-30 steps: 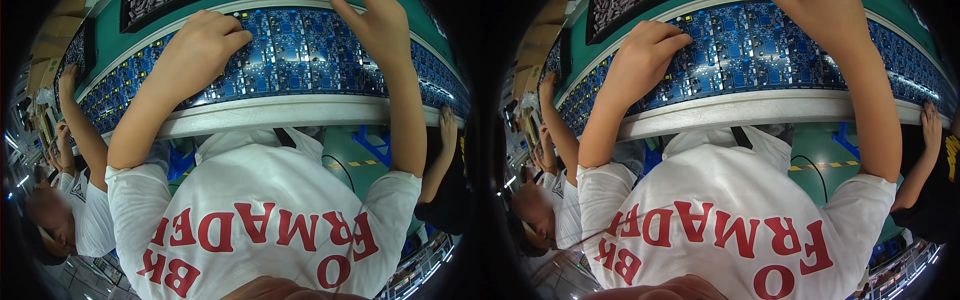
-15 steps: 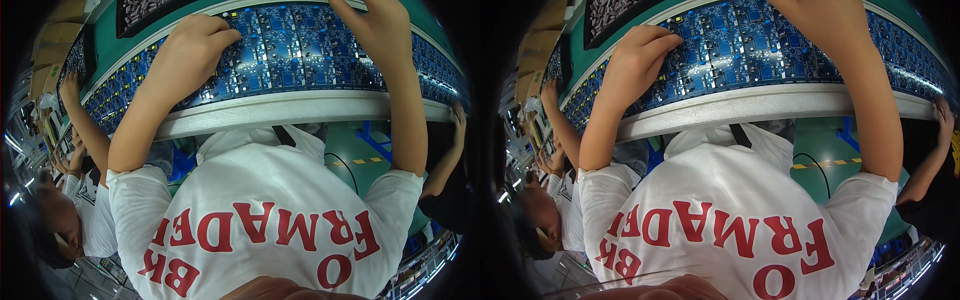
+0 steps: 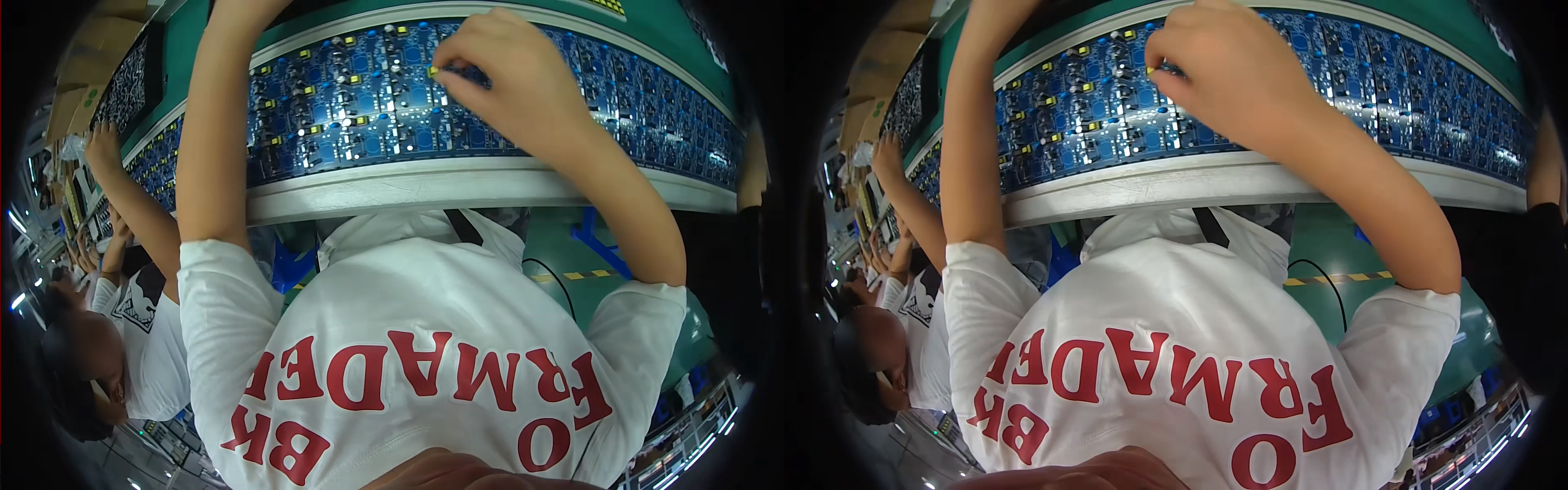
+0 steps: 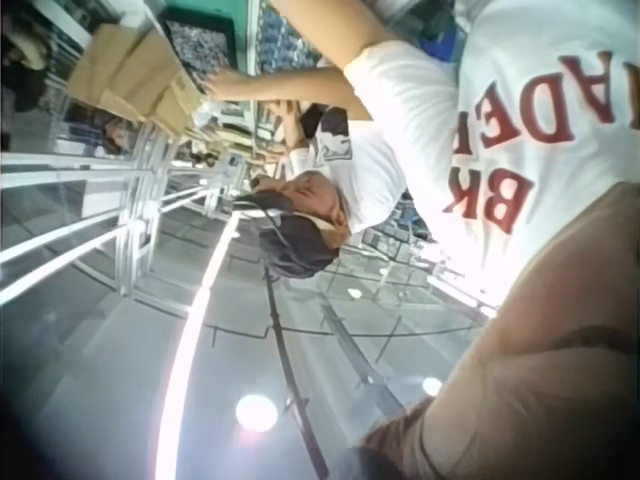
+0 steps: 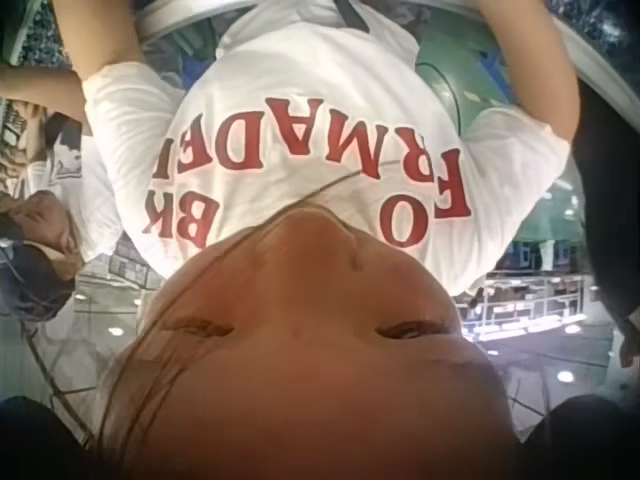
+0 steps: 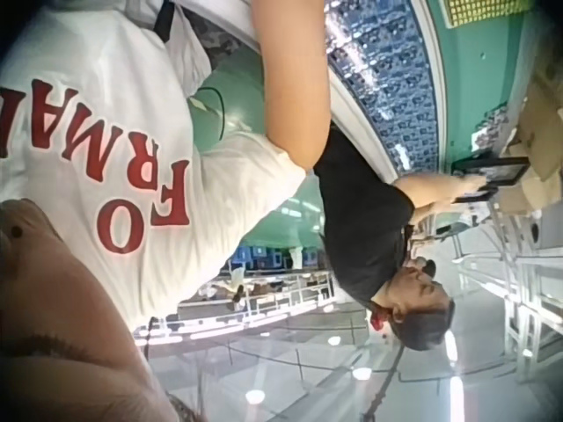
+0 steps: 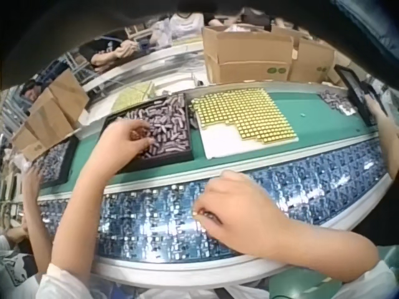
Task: Placing small electronic components onto a printed circuit board on an assembly line.
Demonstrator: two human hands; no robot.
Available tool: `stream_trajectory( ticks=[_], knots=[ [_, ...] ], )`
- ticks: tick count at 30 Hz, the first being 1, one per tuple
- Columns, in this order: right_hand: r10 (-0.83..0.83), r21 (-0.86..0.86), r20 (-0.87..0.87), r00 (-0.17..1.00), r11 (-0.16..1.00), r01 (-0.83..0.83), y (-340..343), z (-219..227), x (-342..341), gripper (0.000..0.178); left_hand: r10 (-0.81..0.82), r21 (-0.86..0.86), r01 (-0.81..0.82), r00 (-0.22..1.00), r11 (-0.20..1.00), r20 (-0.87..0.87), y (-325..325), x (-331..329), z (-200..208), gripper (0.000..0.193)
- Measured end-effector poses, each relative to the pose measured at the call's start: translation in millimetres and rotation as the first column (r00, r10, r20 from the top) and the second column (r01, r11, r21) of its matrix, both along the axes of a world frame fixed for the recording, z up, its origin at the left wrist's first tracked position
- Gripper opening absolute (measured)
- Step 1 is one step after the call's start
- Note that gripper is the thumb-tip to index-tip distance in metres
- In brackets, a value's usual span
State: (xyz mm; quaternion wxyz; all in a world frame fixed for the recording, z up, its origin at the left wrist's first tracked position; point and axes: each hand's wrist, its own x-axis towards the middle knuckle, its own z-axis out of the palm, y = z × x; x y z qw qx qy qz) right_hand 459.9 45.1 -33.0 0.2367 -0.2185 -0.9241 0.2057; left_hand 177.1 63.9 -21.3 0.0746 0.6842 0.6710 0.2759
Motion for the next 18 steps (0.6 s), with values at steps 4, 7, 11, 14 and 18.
stream_trajectory(
  ticks=[4,7,11,14,18],
  knots=[
    [0.072,0.065,0.013,0.997,0.995,-0.072,-7,-3,-26,0.011,-0.038,-0.163,0.061,0.989,0.985,0.144,17,-23,-3,0.031],
    [0.055,0.053,0.026,0.998,0.997,-0.057,-4,-11,-28,0.009,-0.076,-0.095,0.077,0.997,0.993,0.013,12,-5,5,0.025],
    [0.043,0.016,0.066,0.997,0.999,-0.044,-4,-13,-30,0.009,-0.07,-0.122,0.057,0.993,0.991,-0.1,9,1,15,0.018],
    [0.048,0.031,0.064,0.997,0.998,-0.05,-5,-13,-34,0.008,-0.079,-0.088,0.072,0.994,0.994,-0.077,8,-1,15,0.017],
    [0.075,0.072,0.06,0.995,0.994,-0.079,-4,-11,-30,0.009,-0.213,0.103,0.203,0.971,0.974,0.107,-24,23,33,0.018]
  ],
)
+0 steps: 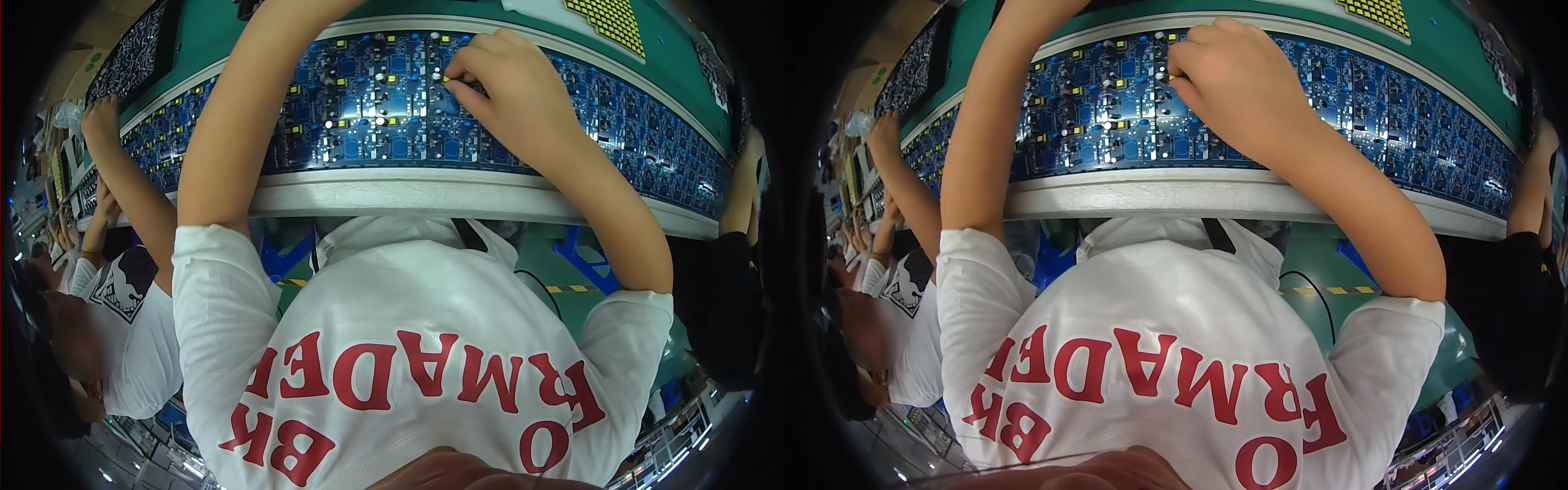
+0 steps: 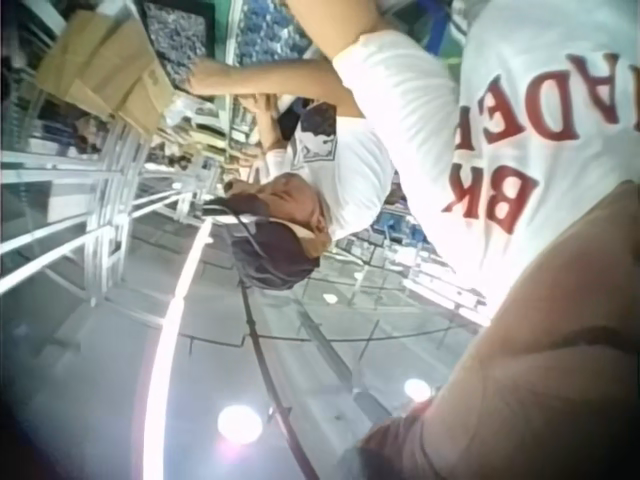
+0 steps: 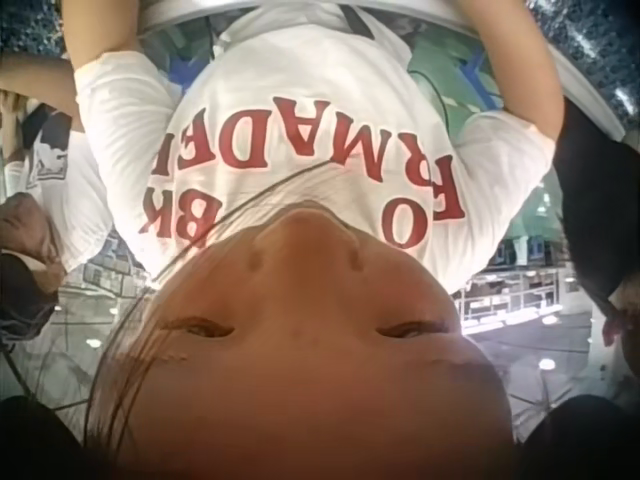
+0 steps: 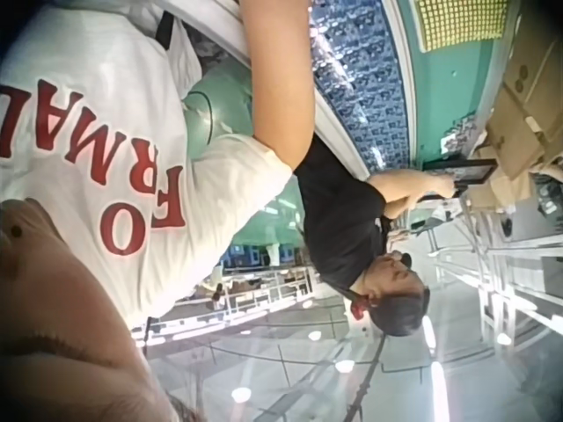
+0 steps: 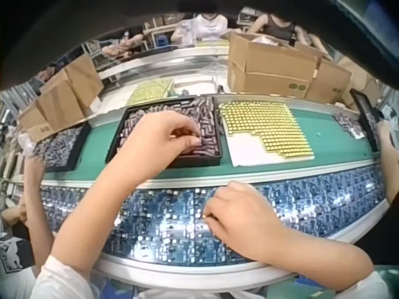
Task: Placing small electronic components onto a printed circuit board on an assembly line.
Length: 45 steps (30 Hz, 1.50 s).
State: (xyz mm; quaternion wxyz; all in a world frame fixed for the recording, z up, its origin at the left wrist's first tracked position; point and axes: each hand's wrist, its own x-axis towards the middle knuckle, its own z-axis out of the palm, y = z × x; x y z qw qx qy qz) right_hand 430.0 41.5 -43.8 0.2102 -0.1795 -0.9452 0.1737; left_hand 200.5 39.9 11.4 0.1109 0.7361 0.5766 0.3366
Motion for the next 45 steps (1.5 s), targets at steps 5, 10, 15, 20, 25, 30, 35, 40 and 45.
stream_trajectory(
  ticks=[5,10,15,20,25,30,35,40,45],
  knots=[
    [0.014,0.073,-0.001,1.0,0.997,-0.014,2,5,3,0.009,-0.015,-0.296,0.065,0.986,0.953,0.166,-48,11,4,0.019],
    [-0.137,-0.065,-0.077,0.988,0.989,0.132,29,45,16,0.01,-0.012,-0.418,0.168,0.937,0.893,0.35,-86,7,-3,0.018],
    [-0.38,0.141,0.012,0.925,0.917,0.374,78,46,65,0.018,0.022,-0.386,0.126,0.934,0.914,0.356,-99,18,-7,0.016],
    [-0.282,0.08,-0.116,0.952,0.953,0.292,88,22,75,0.017,0.026,-0.447,0.054,0.985,0.893,0.171,-120,38,-4,0.017],
    [-0.265,0.264,-0.121,0.957,0.92,0.288,84,20,74,0.01,0.03,-0.377,-0.05,0.998,0.925,-0.059,-134,51,-13,0.016],
    [-0.269,0.236,-0.119,0.956,0.927,0.291,89,20,77,0.008,0.091,-0.329,-0.102,0.995,0.939,-0.05,-135,54,-24,0.012],
    [-0.33,0.276,-0.124,0.936,0.894,0.352,89,24,77,0.007,0.074,-0.269,-0.103,0.99,0.958,-0.118,-134,53,-26,0.013],
    [-0.382,0.215,-0.11,0.918,0.892,0.397,95,20,78,0.008,0.048,-0.257,-0.084,0.989,0.963,-0.142,-131,53,-25,0.014],
    [-0.475,0.289,-0.042,0.879,0.837,0.466,95,22,80,0.01,0.043,-0.26,-0.077,0.99,0.963,-0.134,-130,54,-26,0.014]
  ],
)
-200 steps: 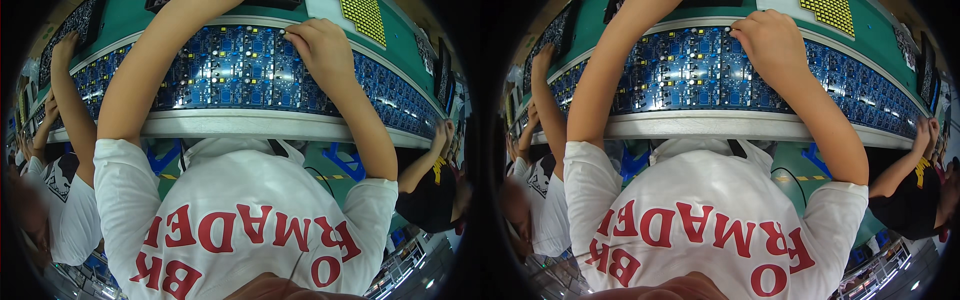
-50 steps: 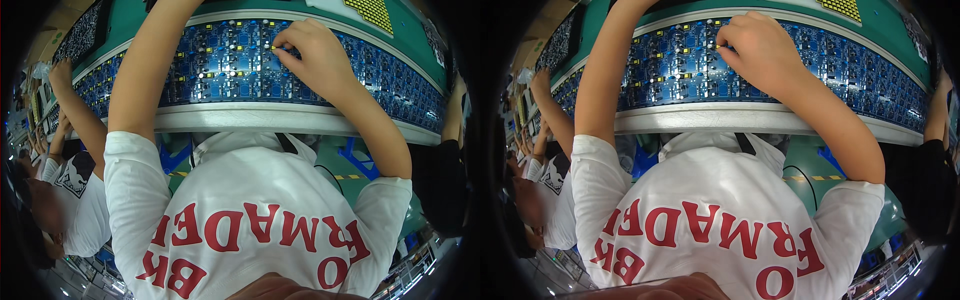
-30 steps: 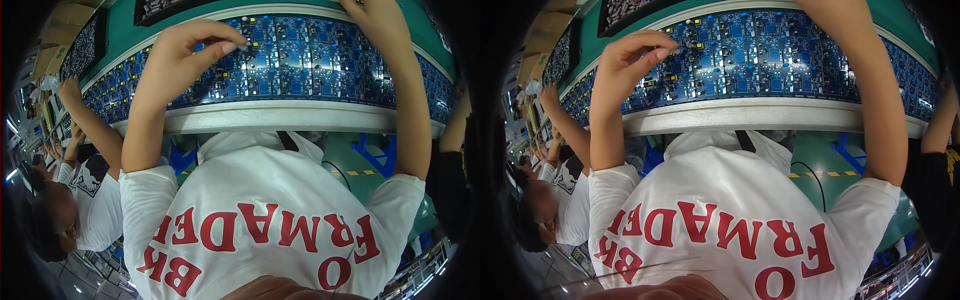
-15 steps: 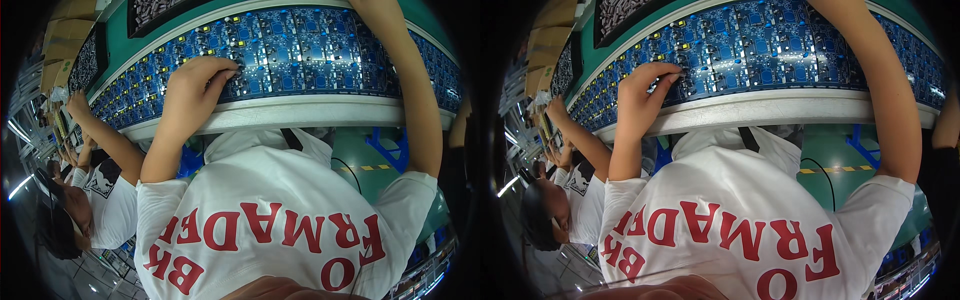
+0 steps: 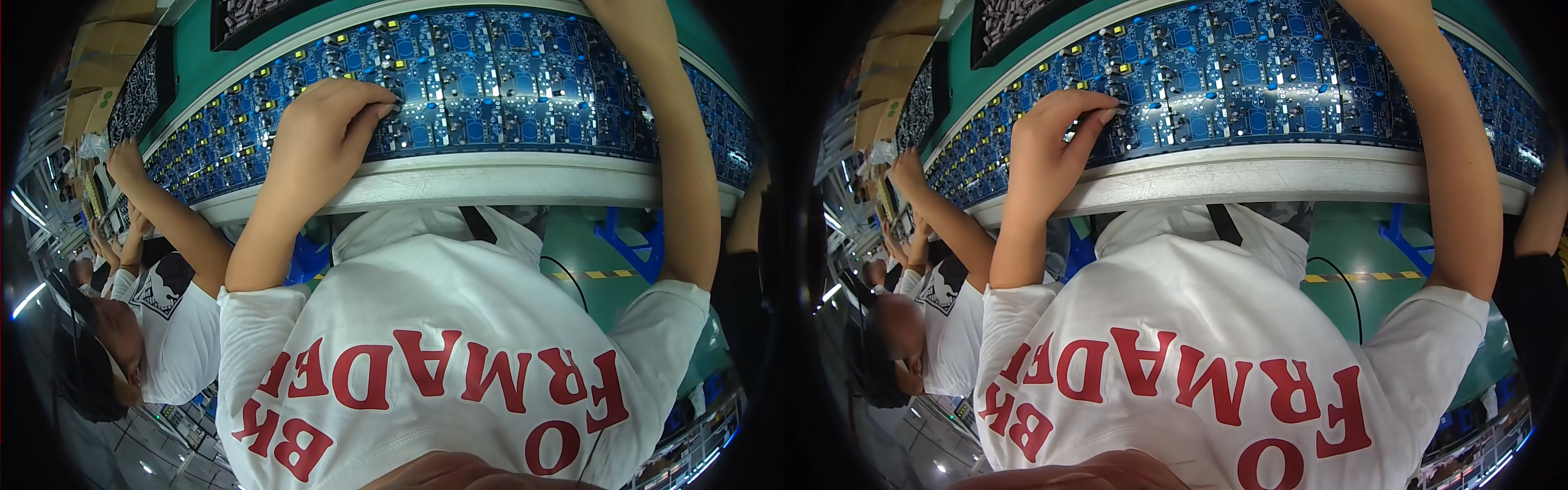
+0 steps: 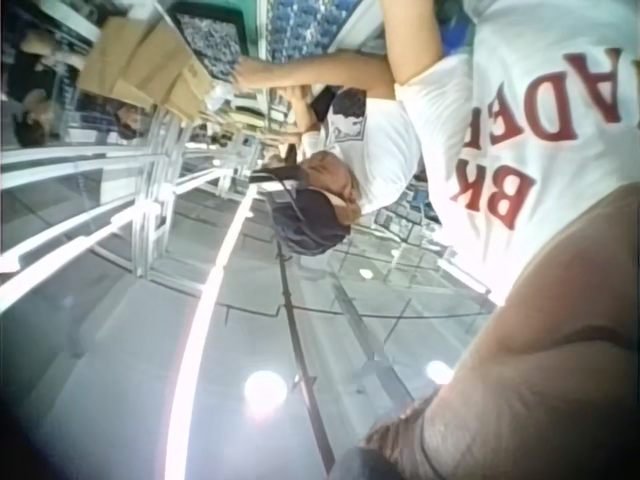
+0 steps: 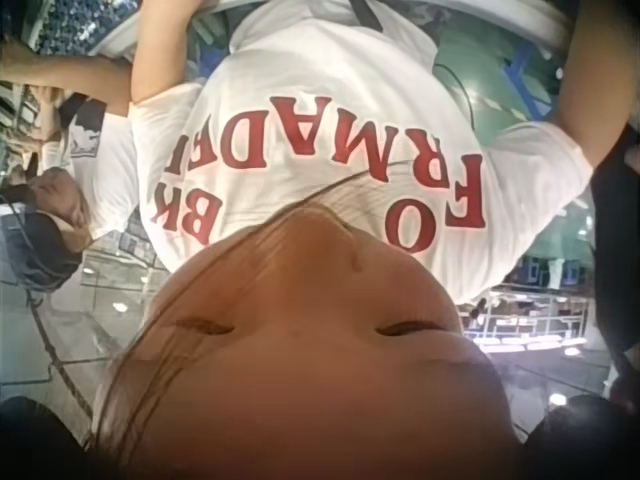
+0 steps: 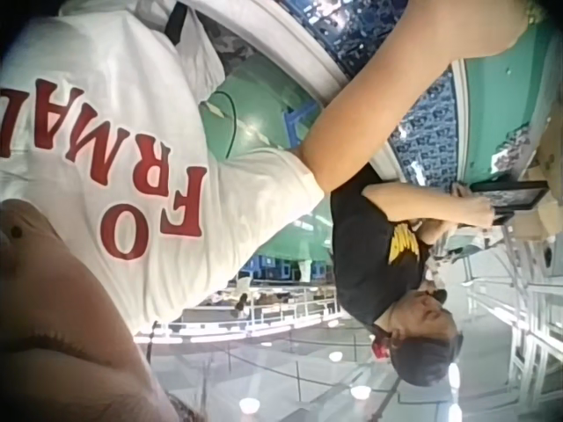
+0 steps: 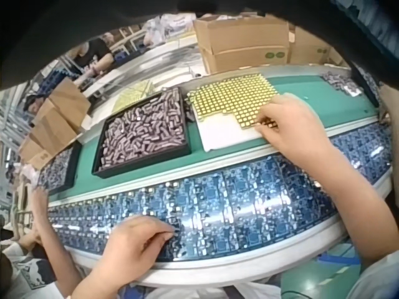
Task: Placing small electronic components onto a printed circuit board on an assembly line.
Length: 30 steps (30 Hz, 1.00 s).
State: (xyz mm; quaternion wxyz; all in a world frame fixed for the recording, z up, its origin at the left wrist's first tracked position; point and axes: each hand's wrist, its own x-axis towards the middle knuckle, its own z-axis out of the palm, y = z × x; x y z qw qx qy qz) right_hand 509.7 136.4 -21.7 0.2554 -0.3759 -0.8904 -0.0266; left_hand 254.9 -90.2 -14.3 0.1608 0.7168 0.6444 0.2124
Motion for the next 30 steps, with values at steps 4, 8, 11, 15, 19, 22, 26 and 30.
stream_trajectory(
  ticks=[4,8,11,15,19,22,26,30],
  knots=[
    [-0.016,0.028,-0.026,1.0,0.999,0.017,-13,5,-6,0.012,-0.001,0.02,0.001,0.999,1.0,-0.034,-2,2,-2,0.014],
    [-0.001,0.023,-0.057,0.998,1.0,0.002,-11,6,-3,0.013,-0.069,0.156,0.089,0.99,0.984,-0.126,-6,5,-5,0.016],
    [0.022,-0.059,-0.132,0.991,0.998,-0.03,-15,11,-3,0.013,-0.122,0.183,0.147,0.983,0.972,-0.141,-6,5,-4,0.018],
    [0.035,-0.075,-0.245,0.969,0.996,-0.055,-23,14,-7,0.014,-0.172,0.173,0.204,0.968,0.964,-0.182,-3,4,-3,0.02],
    [0.115,-0.225,-0.407,0.906,0.949,-0.221,-41,13,-16,0.014,-0.202,0.135,0.242,0.945,0.961,-0.258,1,9,6,0.02],
    [0.257,-0.228,-0.375,0.891,0.906,-0.357,-73,31,-26,0.014,-0.214,0.108,0.25,0.939,0.962,-0.267,0,10,6,0.02],
    [0.374,-0.236,-0.216,0.902,0.876,-0.42,-100,7,-36,0.014,-0.209,0.094,0.219,0.972,0.971,-0.104,14,2,16,0.012],
    [0.52,-0.215,-0.14,0.843,0.815,-0.538,-121,-8,-42,0.01,0.16,0.067,-0.157,0.985,0.985,-0.058,80,-33,42,0.021]
  ],
)
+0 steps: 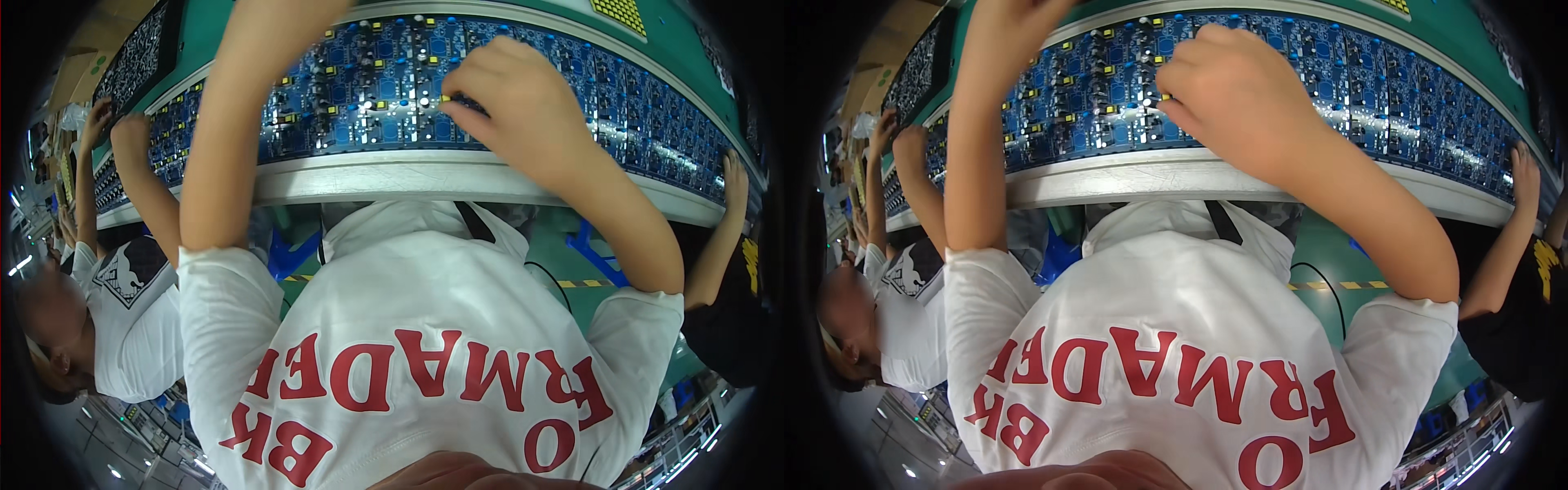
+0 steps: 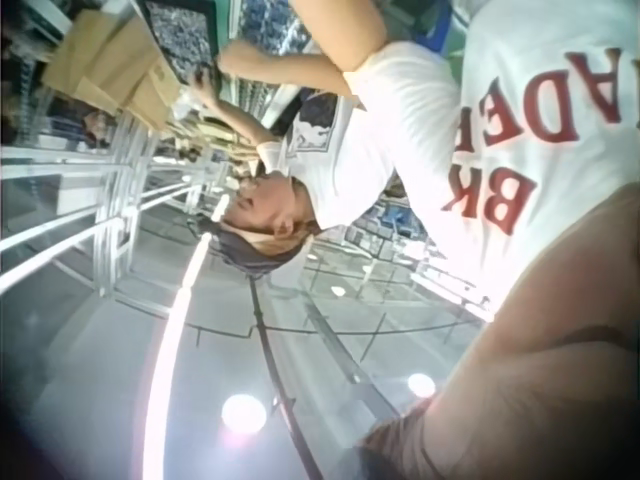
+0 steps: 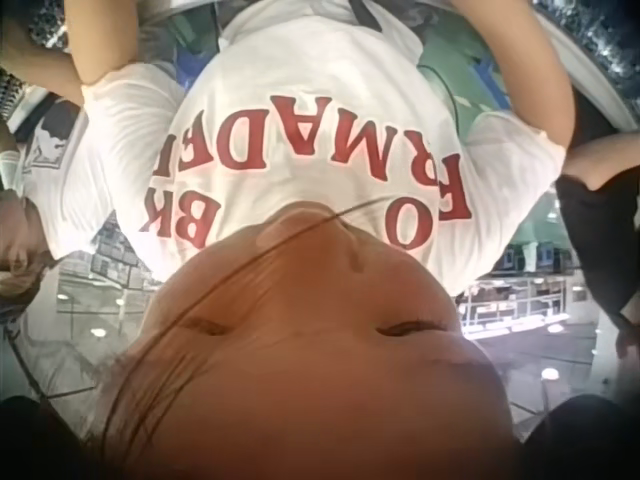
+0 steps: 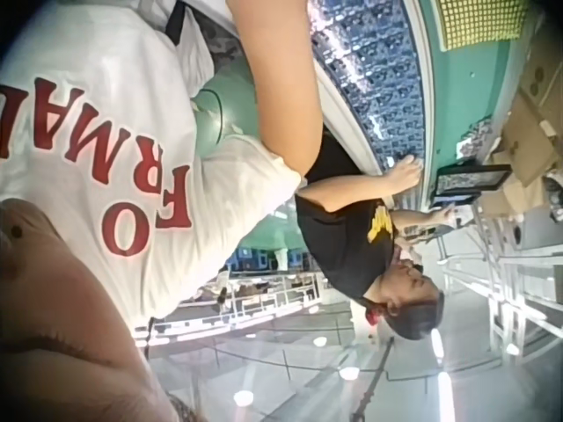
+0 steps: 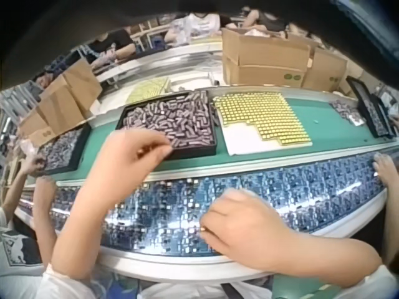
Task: Placing small electronic components onto a printed circuit board on an assembly line.
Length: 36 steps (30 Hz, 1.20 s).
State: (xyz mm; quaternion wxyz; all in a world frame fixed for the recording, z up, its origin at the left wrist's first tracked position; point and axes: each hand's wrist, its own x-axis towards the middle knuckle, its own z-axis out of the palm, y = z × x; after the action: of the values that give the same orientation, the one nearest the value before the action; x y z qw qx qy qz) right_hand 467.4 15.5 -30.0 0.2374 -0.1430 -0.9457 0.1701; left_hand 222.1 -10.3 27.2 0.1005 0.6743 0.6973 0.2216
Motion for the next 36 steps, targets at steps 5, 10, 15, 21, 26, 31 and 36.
stream_trajectory(
  ticks=[5,10,15,21,26,31,36],
  knots=[
    [0.02,0.051,0.068,0.997,0.998,-0.023,-5,-7,-9,0.012,-0.08,0.089,0.091,0.989,0.992,-0.122,55,-45,-25,0.029],
    [0.016,0.052,0.064,0.998,0.998,-0.019,-14,-6,-6,0.01,-0.085,0.094,0.116,0.955,0.989,-0.283,75,-38,-40,0.023],
    [-0.016,0.053,0.07,0.997,0.998,0.013,-15,-3,-2,0.011,-0.092,0.142,0.138,0.952,0.98,-0.291,77,-34,-38,0.015],
    [-0.019,0.16,0.166,0.986,0.987,-0.009,-20,8,-9,0.011,-0.03,0.104,0.109,0.819,0.989,-0.573,89,-32,-38,0.02],
    [-0.004,0.165,0.255,0.967,0.985,-0.04,-20,13,-14,0.012,-0.003,0.1,0.072,0.828,0.992,-0.561,87,-26,-28,0.024],
    [-0.01,0.147,0.21,0.978,0.989,-0.022,-20,7,-14,0.011,0.001,0.325,0.117,0.94,0.939,-0.341,35,12,-3,0.03],
    [-0.063,0.158,0.109,0.992,0.986,0.045,-20,-3,-6,0.008,-0.313,0.207,0.304,0.95,0.93,0.008,15,34,-12,0.02]
  ],
)
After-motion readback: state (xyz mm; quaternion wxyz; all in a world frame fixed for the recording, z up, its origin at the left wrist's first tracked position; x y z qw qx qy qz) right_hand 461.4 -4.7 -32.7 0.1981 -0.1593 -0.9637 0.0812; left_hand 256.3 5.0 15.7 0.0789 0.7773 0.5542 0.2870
